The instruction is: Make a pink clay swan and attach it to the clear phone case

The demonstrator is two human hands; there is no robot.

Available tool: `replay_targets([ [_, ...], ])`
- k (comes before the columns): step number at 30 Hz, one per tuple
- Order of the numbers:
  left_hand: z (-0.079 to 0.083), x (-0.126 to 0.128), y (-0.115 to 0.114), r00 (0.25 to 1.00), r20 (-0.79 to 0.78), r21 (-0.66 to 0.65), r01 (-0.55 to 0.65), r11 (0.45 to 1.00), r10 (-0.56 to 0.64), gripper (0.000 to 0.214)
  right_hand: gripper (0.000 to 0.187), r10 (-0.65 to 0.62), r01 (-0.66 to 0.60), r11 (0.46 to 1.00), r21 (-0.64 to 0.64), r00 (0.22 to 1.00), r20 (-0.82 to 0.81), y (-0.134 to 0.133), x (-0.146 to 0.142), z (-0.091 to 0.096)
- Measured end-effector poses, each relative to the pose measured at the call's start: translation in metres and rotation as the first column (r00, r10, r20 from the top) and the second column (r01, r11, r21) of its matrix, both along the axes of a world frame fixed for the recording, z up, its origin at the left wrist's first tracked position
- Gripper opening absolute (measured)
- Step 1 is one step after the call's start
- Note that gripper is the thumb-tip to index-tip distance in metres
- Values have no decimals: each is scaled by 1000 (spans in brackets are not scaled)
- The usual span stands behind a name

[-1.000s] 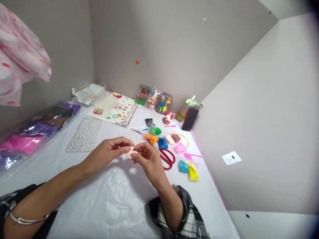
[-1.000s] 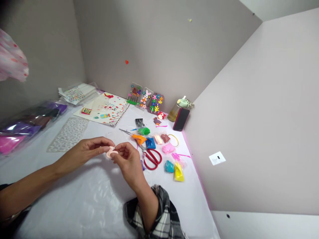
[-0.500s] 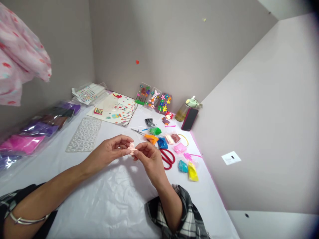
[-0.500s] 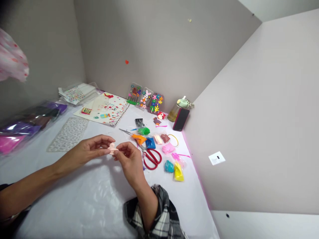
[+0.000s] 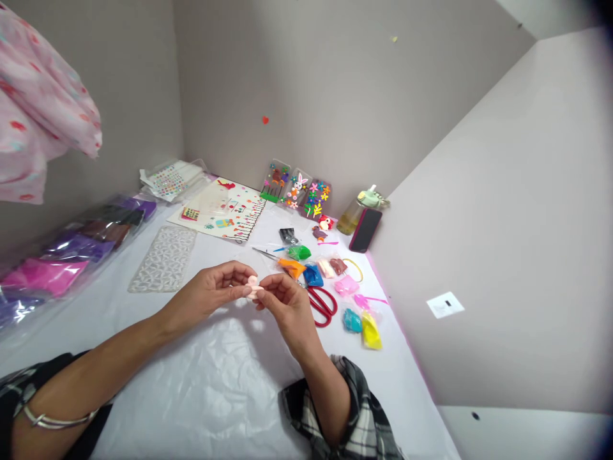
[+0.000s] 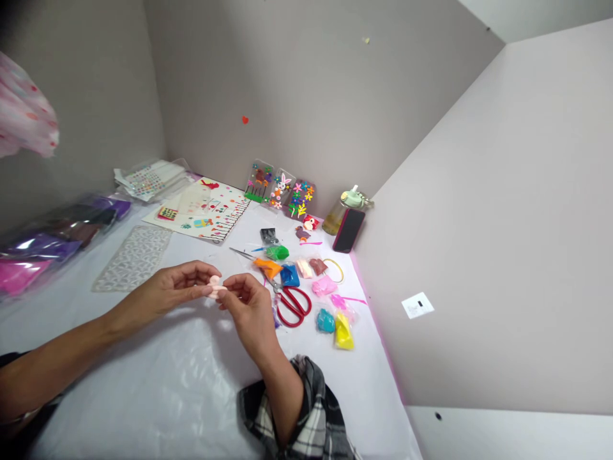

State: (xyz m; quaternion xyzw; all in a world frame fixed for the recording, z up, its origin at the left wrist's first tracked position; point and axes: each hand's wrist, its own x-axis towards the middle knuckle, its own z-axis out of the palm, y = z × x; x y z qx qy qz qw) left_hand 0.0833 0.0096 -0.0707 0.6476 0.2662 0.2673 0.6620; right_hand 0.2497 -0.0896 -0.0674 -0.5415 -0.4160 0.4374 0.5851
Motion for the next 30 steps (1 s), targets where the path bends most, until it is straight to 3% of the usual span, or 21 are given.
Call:
replay_targets([
  [6, 0, 0, 1, 1000, 4, -38, -14, 999, 15, 33, 21, 1, -1, 1000, -2, 999, 44, -1, 1, 0],
  [11, -5, 0, 4, 998, 5, -84, -61, 995, 62, 39, 22, -44, 41, 999, 19, 977, 207, 1, 8, -7],
  [16, -11, -7, 15, 971, 38, -185, -226, 956, 237, 42, 25, -184, 178, 982, 64, 822, 539, 2, 18, -16],
  [23, -12, -9, 19, 944, 102, -295, -272, 916, 313, 38, 42, -69, 132, 991, -11, 582, 810, 18, 4, -21],
  [26, -13, -7, 19, 944, 96, -297, -274, 915, 314, 39, 36, -10, 97, 994, -53, 554, 832, 16, -2, -22],
  [30, -14, -7, 19, 948, 75, -259, -282, 924, 310, 47, 23, 23, 52, 996, -66, 591, 806, 10, -1, -23],
])
